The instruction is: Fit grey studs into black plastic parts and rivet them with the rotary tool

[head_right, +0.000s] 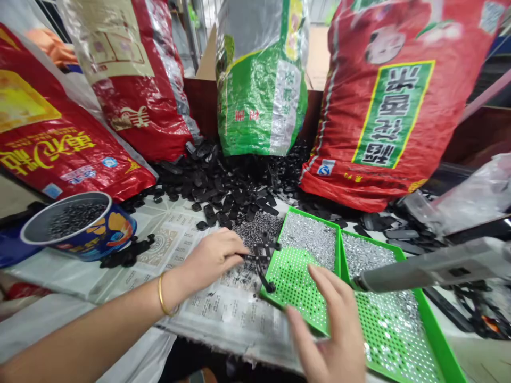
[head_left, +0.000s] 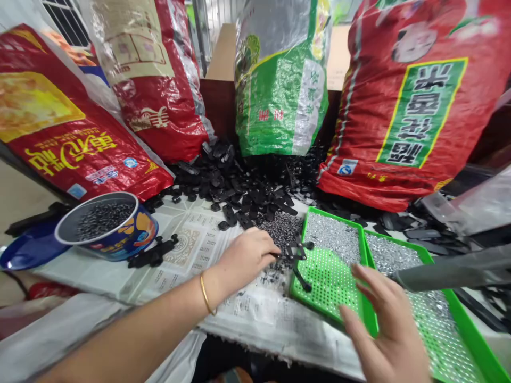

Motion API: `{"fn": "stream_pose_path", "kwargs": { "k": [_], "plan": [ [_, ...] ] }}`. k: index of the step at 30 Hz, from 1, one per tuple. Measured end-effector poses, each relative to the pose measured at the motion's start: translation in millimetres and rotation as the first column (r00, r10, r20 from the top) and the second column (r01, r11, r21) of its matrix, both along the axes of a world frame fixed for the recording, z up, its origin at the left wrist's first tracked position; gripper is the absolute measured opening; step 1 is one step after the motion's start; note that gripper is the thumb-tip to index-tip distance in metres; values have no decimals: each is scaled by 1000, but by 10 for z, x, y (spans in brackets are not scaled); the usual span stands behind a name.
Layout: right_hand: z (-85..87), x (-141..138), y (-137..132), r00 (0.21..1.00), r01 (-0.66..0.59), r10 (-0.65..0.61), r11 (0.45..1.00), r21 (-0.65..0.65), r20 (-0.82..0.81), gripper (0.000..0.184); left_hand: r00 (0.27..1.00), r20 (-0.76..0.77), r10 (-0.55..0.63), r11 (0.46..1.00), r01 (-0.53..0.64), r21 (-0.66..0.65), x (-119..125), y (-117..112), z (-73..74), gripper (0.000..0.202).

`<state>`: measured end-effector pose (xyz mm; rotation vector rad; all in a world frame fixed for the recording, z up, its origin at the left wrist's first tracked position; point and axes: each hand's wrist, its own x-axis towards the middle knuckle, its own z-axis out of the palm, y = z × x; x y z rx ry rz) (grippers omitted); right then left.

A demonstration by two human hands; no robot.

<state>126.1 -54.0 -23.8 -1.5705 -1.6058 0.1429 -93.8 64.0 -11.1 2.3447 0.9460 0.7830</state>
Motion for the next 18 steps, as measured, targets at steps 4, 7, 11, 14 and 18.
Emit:
{"fn": "stream_pose_path", "kwargs": {
  "k": [4,7,11,14,18],
  "plan": [
    [137,-474,305,948,-201,234,966,-166,214,59,998,-31,-58,996,56,-64,-223,-286,-5,19],
    [31,-602,371,909,-377,411,877,-298,60,31,999,36,25,977,-17,-215,-431,-399,-33,15],
    [-110,-849,329,926,-360,300,882,-302,-229,20,827,340,447,746,-135,-652,-546,-589,-119,33],
    [-159,-1115,313,880,-373,220,868,-326,-421,22,591,438,677,407,195,-892,-471,-738,-216,34],
    [-118,-1282,441,837,-529,416,781,-331,-356,24,343,481,807,368,347,-863,-402,-780,-341,27]
  ]
}}
